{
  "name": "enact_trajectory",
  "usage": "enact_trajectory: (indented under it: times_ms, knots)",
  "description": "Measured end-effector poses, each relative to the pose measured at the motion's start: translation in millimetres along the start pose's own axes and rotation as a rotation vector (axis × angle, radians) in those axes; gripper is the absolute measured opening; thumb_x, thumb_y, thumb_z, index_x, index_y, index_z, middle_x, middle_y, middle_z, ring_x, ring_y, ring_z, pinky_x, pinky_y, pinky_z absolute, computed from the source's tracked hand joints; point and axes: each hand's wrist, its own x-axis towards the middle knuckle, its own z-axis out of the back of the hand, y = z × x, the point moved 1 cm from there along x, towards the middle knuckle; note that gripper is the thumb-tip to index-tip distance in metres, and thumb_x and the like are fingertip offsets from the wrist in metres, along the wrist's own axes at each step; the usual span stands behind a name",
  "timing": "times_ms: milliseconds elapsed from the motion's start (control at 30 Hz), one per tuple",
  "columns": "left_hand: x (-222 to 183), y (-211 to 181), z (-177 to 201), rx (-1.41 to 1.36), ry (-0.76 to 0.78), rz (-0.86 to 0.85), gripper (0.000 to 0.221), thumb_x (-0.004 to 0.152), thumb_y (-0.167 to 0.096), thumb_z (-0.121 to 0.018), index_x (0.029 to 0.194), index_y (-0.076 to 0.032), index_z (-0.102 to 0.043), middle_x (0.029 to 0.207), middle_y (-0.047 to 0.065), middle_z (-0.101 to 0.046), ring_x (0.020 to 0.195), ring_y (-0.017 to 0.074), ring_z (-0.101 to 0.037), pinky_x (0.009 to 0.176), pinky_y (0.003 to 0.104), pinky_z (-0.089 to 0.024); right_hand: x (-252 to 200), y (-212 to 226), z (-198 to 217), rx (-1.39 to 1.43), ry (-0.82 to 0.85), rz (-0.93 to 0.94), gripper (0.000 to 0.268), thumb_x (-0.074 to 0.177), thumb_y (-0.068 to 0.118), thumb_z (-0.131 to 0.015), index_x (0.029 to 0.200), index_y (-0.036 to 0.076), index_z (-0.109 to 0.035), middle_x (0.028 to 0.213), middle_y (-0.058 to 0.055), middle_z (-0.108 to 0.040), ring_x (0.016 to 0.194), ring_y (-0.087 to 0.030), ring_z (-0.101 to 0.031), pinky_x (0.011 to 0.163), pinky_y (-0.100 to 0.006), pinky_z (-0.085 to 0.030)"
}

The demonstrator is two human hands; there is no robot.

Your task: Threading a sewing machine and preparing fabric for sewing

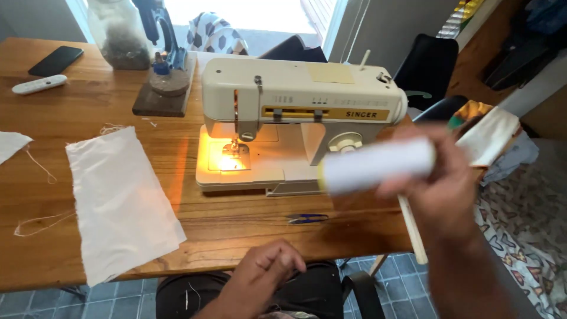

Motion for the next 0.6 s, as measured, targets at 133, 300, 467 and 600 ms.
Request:
enact_trajectory:
  times_ms: [133,300,467,600]
  knots:
    - [8.8,-15.0,0.7,0.212,-0.219,-0.102,0.051,0.113,-0.046,-0.062,0.101,-0.005,-0.089,0.102,0.008,-0.093,0.098,0.0180,-0.088,0.093,0.034,-0.070,75.8,20.9,38.4,-0.136,0.046,0.012,0.076,0.103,0.034,-0.081,0.167,0.001,-0.057,0.136,-0.019,-0.075,0.107,-0.019,-0.073,0.084,-0.026,-0.068]
    - [-2.1,-0.6,13.6,0.370,-0.433,-0.102,0.047,0.109,-0.042,-0.069,0.113,-0.008,-0.101,0.086,0.000,-0.075,0.084,0.0115,-0.065,0.079,0.032,-0.048,137.7,13.7,57.5,-0.312,0.170,0.207,0.070,0.114,-0.004,-0.078,0.175,-0.007,-0.044,0.156,-0.031,-0.060,0.139,-0.038,-0.066,0.117,-0.045,-0.064]
    - [-17.5,-0.5,27.3,0.612,-0.604,-0.258,0.046,0.106,-0.046,-0.068,0.119,-0.016,-0.101,0.118,0.000,-0.103,0.108,0.0123,-0.093,0.093,0.028,-0.065,187.1,-16.6,63.9,-0.527,0.052,0.175,0.055,0.113,-0.011,-0.086,0.152,0.000,-0.049,0.144,-0.023,-0.061,0.122,-0.031,-0.067,0.106,-0.043,-0.064]
    - [-27.7,-7.0,29.0,0.693,-0.706,-0.441,0.037,0.106,-0.035,-0.076,0.131,-0.014,-0.094,0.072,-0.002,-0.057,0.064,0.0098,-0.055,0.063,0.024,-0.039,219.5,-50.8,57.0,-0.469,0.022,0.080,0.045,0.118,0.003,-0.086,0.151,0.007,-0.054,0.136,-0.014,-0.066,0.119,-0.024,-0.067,0.104,-0.039,-0.060]
